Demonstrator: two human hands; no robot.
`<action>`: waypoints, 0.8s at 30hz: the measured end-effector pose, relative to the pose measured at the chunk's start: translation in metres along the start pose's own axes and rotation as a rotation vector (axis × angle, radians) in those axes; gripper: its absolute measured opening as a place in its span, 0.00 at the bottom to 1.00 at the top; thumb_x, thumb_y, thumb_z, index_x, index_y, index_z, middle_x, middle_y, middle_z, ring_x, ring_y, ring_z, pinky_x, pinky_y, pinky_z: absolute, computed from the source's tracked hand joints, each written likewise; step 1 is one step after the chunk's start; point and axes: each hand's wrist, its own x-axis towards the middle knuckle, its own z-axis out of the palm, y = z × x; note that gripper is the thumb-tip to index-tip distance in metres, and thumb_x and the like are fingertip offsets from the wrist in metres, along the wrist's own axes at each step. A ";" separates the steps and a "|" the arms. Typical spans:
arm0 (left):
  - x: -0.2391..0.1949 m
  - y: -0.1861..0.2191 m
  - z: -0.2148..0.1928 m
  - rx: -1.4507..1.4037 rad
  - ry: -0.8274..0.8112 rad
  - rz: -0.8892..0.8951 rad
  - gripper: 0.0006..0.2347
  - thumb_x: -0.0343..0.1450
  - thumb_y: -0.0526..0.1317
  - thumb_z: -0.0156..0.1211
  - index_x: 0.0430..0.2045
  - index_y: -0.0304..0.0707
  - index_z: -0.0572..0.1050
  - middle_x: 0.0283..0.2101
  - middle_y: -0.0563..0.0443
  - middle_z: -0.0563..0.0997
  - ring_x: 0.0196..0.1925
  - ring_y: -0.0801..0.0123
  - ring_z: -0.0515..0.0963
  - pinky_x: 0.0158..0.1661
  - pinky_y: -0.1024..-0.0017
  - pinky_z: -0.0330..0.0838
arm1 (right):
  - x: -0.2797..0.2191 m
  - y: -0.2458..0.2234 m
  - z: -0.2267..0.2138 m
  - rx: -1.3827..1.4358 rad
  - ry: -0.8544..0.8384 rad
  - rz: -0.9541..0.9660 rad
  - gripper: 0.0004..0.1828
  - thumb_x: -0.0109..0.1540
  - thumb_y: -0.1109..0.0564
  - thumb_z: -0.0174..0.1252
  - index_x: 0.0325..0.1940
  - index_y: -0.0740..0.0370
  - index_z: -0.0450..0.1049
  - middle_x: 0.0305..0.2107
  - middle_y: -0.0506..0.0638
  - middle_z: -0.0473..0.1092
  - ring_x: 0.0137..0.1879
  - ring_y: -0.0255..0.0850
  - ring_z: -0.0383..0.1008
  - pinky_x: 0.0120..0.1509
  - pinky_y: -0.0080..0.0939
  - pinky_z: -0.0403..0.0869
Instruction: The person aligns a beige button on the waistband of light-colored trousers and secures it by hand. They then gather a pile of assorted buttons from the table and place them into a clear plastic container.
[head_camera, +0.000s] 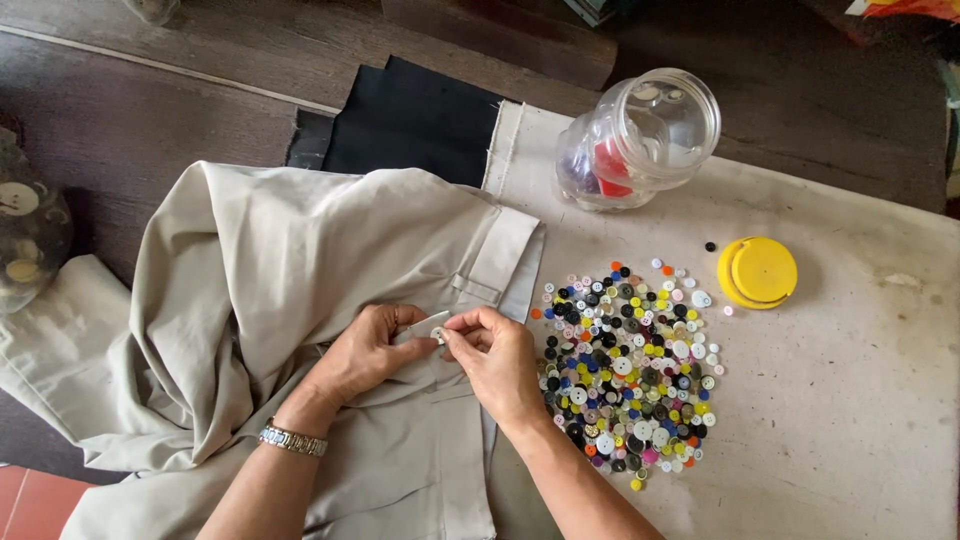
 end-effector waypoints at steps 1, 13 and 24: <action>0.001 -0.004 0.000 0.000 0.000 0.000 0.08 0.62 0.38 0.67 0.14 0.33 0.77 0.10 0.52 0.71 0.15 0.72 0.66 0.20 0.75 0.65 | 0.000 0.000 -0.001 0.000 0.000 0.000 0.05 0.54 0.65 0.62 0.34 0.68 0.78 0.24 0.59 0.76 0.26 0.37 0.78 0.26 0.29 0.75; 0.002 -0.001 0.005 -0.041 0.051 -0.095 0.05 0.60 0.35 0.64 0.19 0.31 0.80 0.11 0.48 0.72 0.16 0.71 0.65 0.21 0.76 0.62 | -0.020 0.023 -0.075 -0.109 0.161 -0.148 0.08 0.62 0.64 0.52 0.43 0.68 0.76 0.32 0.59 0.74 0.32 0.41 0.77 0.33 0.33 0.78; -0.003 0.012 0.008 0.126 0.033 -0.195 0.07 0.63 0.41 0.59 0.14 0.42 0.74 0.13 0.61 0.58 0.17 0.78 0.52 0.20 0.74 0.45 | -0.076 0.043 -0.133 -0.253 0.408 -0.160 0.10 0.61 0.62 0.53 0.45 0.67 0.74 0.38 0.56 0.75 0.38 0.41 0.79 0.44 0.37 0.81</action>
